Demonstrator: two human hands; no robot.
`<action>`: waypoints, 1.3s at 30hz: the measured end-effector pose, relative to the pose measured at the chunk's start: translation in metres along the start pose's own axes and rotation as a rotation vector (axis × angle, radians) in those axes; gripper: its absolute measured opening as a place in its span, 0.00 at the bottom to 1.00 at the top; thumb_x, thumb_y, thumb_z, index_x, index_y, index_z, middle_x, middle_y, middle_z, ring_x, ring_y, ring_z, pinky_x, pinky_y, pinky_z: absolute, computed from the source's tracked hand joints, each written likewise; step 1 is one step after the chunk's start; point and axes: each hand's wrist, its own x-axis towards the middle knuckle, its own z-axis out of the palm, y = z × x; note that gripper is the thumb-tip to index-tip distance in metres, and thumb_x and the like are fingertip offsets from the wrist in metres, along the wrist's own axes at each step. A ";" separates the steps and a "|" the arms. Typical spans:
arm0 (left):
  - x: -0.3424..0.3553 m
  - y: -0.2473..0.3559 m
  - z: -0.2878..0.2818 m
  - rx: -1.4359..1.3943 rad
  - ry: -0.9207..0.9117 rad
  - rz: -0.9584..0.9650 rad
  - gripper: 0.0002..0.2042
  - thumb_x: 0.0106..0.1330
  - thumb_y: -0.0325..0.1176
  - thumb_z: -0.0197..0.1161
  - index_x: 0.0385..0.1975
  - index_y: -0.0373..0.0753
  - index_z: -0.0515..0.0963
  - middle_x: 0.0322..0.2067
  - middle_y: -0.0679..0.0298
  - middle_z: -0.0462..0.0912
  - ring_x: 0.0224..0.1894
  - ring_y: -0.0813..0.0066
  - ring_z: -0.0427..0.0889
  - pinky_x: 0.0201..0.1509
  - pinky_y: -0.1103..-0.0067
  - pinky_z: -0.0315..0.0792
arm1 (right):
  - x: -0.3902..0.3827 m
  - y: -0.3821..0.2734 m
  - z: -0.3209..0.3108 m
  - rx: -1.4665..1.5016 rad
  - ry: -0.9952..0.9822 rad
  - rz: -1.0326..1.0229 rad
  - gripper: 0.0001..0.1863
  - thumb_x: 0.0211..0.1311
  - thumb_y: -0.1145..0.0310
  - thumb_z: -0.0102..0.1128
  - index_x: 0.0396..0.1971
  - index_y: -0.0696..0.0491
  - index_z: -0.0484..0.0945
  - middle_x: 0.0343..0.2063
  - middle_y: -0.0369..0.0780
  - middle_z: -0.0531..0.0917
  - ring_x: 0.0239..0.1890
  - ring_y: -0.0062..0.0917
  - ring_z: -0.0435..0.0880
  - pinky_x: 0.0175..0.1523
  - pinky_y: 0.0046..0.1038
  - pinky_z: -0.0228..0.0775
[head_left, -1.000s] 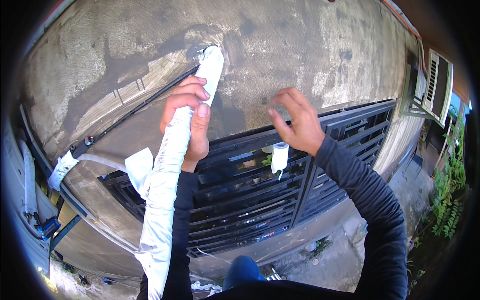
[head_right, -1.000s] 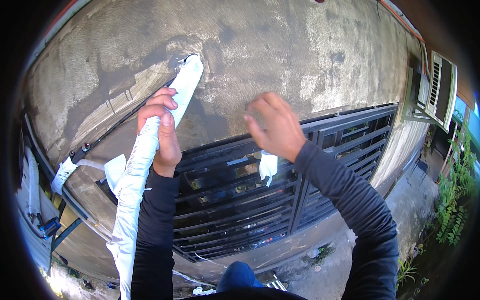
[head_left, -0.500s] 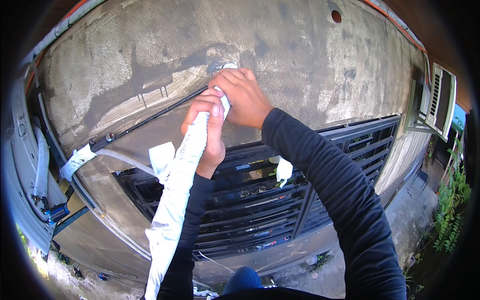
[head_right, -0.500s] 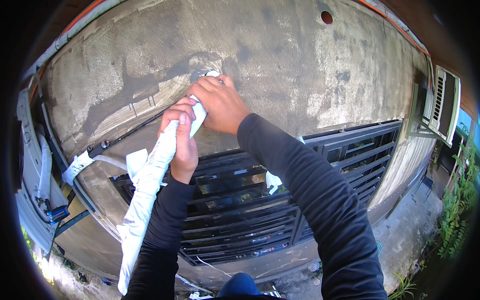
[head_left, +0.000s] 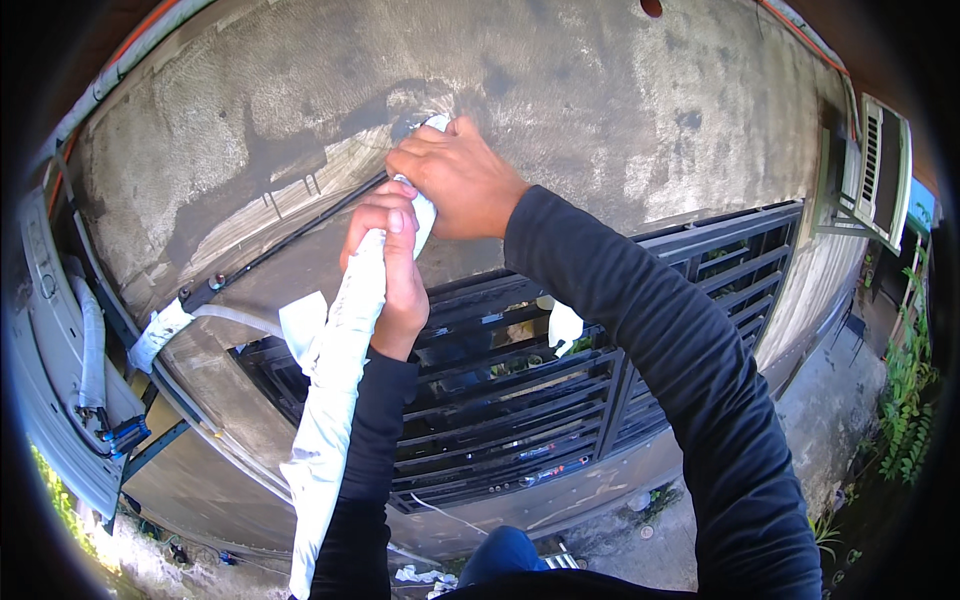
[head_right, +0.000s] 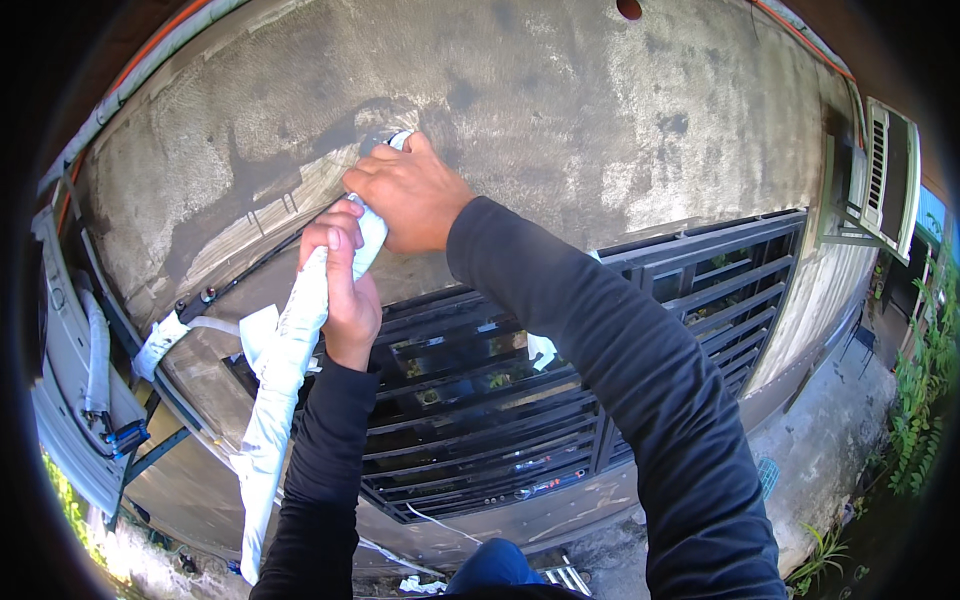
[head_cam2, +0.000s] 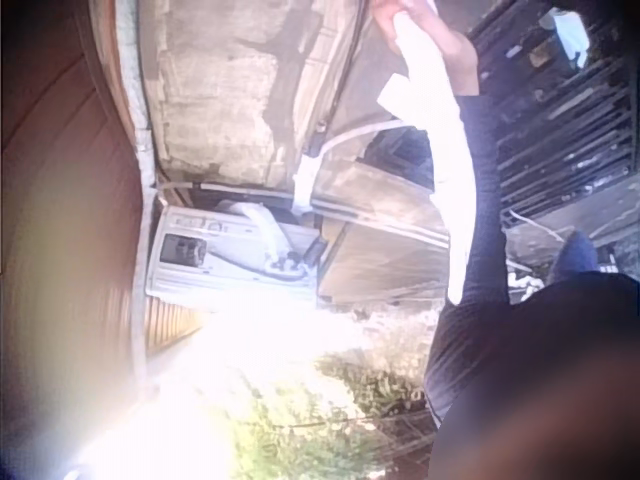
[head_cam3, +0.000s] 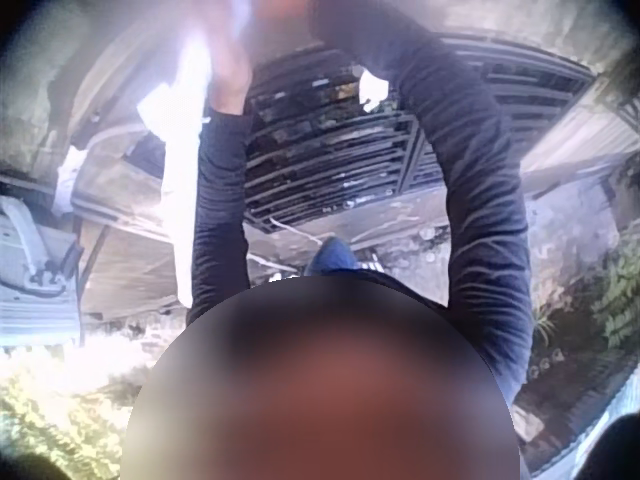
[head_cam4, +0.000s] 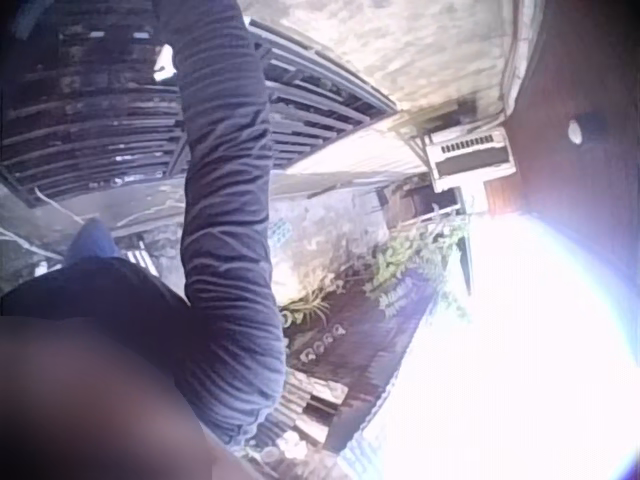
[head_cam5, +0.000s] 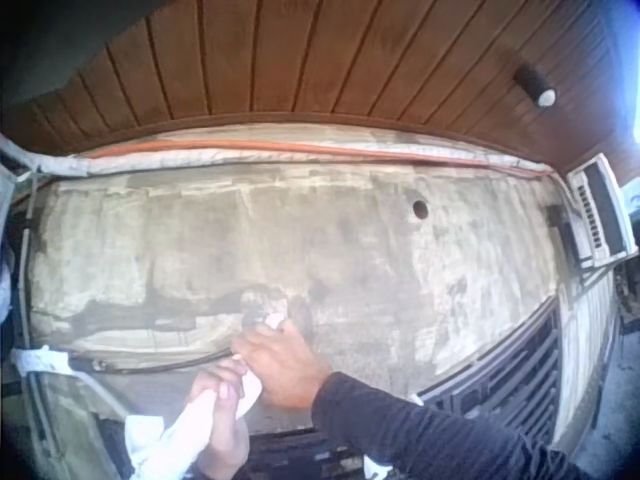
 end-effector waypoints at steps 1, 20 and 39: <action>-0.002 -0.002 -0.002 0.014 -0.016 0.014 0.05 0.81 0.27 0.55 0.38 0.39 0.71 0.34 0.63 0.77 0.54 0.62 0.77 0.67 0.64 0.69 | -0.001 0.000 0.002 0.006 0.009 -0.004 0.18 0.50 0.68 0.77 0.42 0.48 0.83 0.41 0.33 0.87 0.52 0.29 0.83 0.54 0.40 0.62; -0.003 -0.010 -0.009 0.065 -0.071 0.089 0.07 0.81 0.32 0.58 0.40 0.37 0.73 0.38 0.59 0.80 0.56 0.57 0.79 0.69 0.59 0.69 | -0.003 0.007 0.009 0.014 0.029 -0.027 0.20 0.47 0.69 0.79 0.43 0.48 0.83 0.40 0.32 0.87 0.51 0.29 0.82 0.54 0.39 0.61; -0.001 -0.008 -0.009 0.053 -0.078 0.067 0.07 0.82 0.33 0.58 0.41 0.38 0.72 0.40 0.60 0.80 0.61 0.56 0.78 0.74 0.58 0.65 | -0.002 0.006 0.006 0.005 0.036 -0.024 0.18 0.51 0.67 0.77 0.43 0.47 0.83 0.40 0.32 0.86 0.51 0.30 0.82 0.54 0.39 0.60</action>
